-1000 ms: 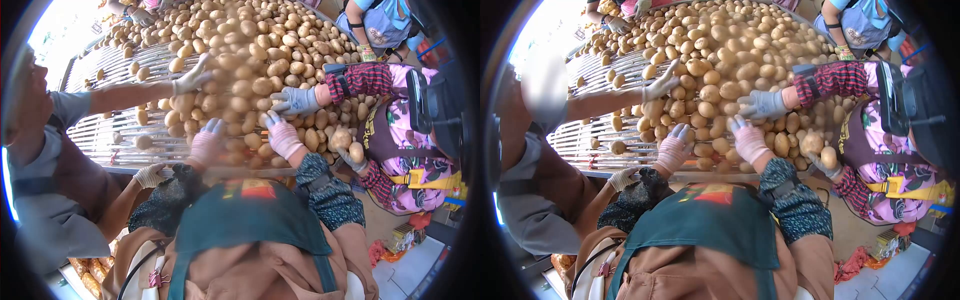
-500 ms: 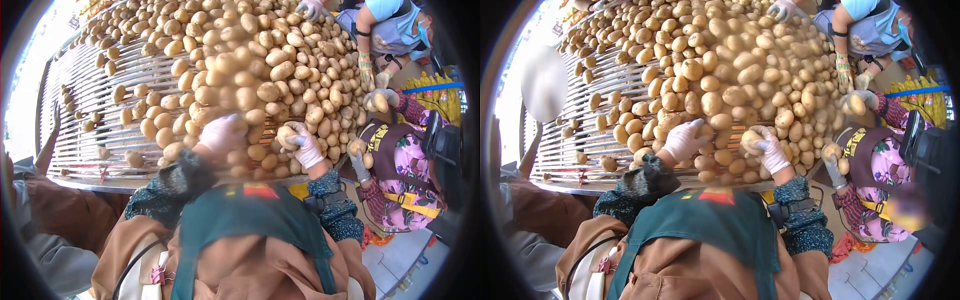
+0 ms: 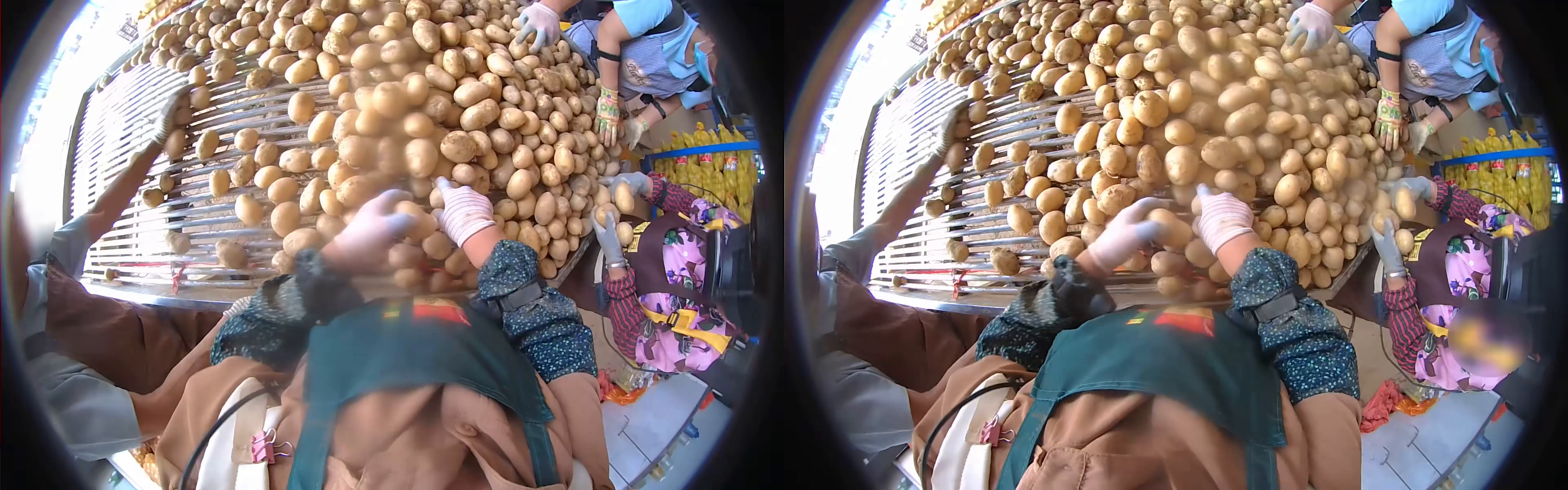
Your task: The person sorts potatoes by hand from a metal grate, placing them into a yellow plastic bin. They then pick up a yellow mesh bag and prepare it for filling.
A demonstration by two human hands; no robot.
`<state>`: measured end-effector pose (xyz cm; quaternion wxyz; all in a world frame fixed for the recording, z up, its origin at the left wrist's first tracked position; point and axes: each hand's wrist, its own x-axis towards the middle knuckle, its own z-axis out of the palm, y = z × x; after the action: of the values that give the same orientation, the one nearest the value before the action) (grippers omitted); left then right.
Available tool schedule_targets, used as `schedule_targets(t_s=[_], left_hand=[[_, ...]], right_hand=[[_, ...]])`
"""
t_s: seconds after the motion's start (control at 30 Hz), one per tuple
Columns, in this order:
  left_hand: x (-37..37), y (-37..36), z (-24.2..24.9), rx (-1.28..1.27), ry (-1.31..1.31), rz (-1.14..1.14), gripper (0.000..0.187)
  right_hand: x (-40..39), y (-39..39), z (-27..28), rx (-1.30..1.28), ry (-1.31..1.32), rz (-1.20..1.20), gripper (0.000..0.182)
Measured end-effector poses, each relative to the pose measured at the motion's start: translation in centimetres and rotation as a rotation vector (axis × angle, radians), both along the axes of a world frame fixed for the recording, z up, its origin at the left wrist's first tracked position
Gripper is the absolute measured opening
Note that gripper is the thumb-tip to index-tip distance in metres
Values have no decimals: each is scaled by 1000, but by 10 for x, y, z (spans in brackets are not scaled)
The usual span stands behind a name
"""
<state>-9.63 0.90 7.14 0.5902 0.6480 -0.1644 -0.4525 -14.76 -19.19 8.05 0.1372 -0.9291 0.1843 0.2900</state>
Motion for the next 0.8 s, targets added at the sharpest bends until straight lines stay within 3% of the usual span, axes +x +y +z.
schedule_targets(t_s=[0.03,0.1,0.2,0.3,0.33,0.37,0.43,0.53,0.57,0.63,0.7,0.8], left_hand=[[4,15,4,-125,415,115,48],[4,40,14,-354,858,284,43],[-1,59,40,-142,830,682,30],[3,118,14,164,81,469,24],[4,129,5,285,-172,428,23],[3,127,26,597,-512,280,28],[3,141,12,780,-1046,-42,44],[-2,114,17,1120,-883,-264,57],[0,110,19,1146,-866,-306,59],[-1,102,15,1203,-870,-341,56],[1,111,7,1099,-911,-298,55],[8,134,10,849,-935,-168,57]], right_hand=[[2,-2,5,36,-4,-2,64],[2,-12,-8,37,-58,-3,62],[-8,-35,-22,-15,-159,14,65],[-15,-31,-14,-12,-148,38,68],[-14,-35,-20,-22,-190,106,60],[-12,-34,-17,-15,-157,108,60],[-13,-31,-16,-43,-186,125,60],[-27,-47,-36,68,-385,86,57],[-29,-50,-34,218,-495,-21,55],[-46,-55,-26,588,-469,-262,56],[-68,-56,-22,638,-502,-231,51],[-92,-40,-25,1076,-420,-472,50]])
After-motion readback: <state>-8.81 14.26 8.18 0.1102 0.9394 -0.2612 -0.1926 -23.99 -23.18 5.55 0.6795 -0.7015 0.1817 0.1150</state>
